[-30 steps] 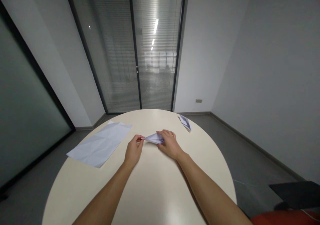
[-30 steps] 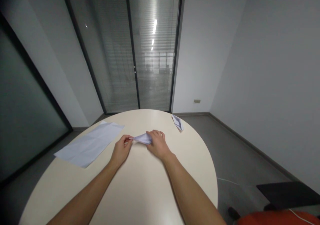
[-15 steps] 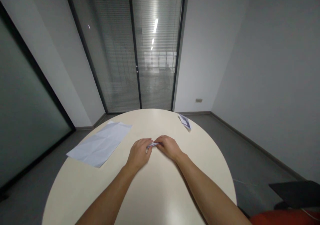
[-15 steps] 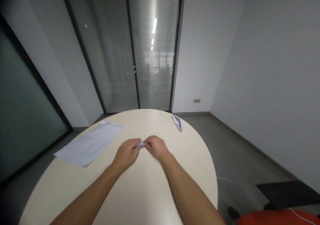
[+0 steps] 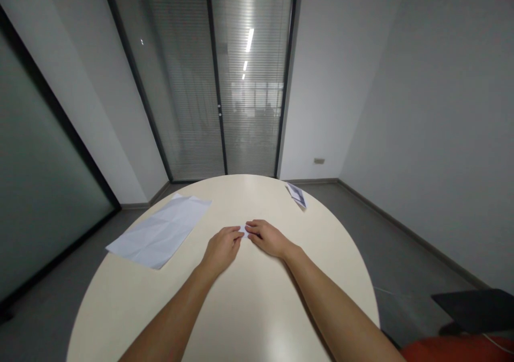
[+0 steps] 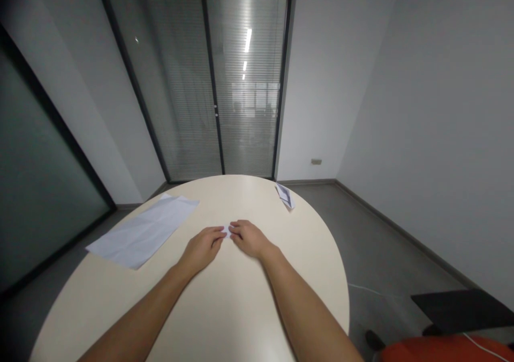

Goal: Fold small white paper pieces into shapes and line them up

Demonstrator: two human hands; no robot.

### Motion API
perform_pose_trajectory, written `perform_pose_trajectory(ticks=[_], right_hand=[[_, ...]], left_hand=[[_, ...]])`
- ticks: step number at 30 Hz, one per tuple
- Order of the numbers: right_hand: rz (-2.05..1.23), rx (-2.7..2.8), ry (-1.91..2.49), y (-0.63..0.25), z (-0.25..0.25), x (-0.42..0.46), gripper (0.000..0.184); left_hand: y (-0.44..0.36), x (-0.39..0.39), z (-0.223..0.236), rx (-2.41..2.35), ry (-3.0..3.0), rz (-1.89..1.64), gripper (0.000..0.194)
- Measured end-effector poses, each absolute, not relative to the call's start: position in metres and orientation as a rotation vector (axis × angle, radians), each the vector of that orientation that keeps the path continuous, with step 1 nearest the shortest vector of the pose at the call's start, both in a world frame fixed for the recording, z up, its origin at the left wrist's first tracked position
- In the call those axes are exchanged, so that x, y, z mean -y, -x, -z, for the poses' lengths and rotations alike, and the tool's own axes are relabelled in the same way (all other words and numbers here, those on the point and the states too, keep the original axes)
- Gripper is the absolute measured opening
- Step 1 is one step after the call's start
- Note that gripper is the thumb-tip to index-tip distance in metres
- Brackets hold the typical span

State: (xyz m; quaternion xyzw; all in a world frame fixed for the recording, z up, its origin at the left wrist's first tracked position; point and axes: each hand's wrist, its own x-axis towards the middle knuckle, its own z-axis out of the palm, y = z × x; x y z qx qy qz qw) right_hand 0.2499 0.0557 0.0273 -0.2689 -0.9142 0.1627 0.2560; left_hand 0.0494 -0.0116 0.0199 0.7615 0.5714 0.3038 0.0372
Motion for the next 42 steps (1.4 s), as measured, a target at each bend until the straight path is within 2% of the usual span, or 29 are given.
perform_pose_trajectory(ticks=[12, 19, 30, 33, 38, 42], right_hand=[[-0.533, 2.473, 0.825, -0.269, -0.030, -0.067, 0.024], [-0.506, 2.534, 0.847, -0.273, -0.033, -0.068, 0.031], [-0.657, 2.638, 0.883, -0.278, -0.047, -0.066, 0.037], [-0.568, 2.679, 0.961, -0.275, -0.050, -0.064, 0.033], [-0.238, 2.704, 1.120, -0.268, -0.055, -0.055, 0.030], [-0.032, 2.681, 1.291, -0.265, -0.055, -0.050, 0.031]], left_hand=[[-0.046, 0.014, -0.022, -1.690, -2.381, -0.785, 0.032], [-0.049, 0.018, -0.026, -1.765, -2.420, -0.459, 0.045], [-0.051, 0.019, -0.023, -1.842, -2.409, -0.334, 0.050], [-0.052, 0.018, -0.019, -1.918, -2.372, -0.313, 0.057], [-0.053, 0.016, -0.015, -1.995, -2.324, -0.323, 0.067], [-0.054, 0.017, -0.017, -1.996, -2.308, -0.315, 0.064]])
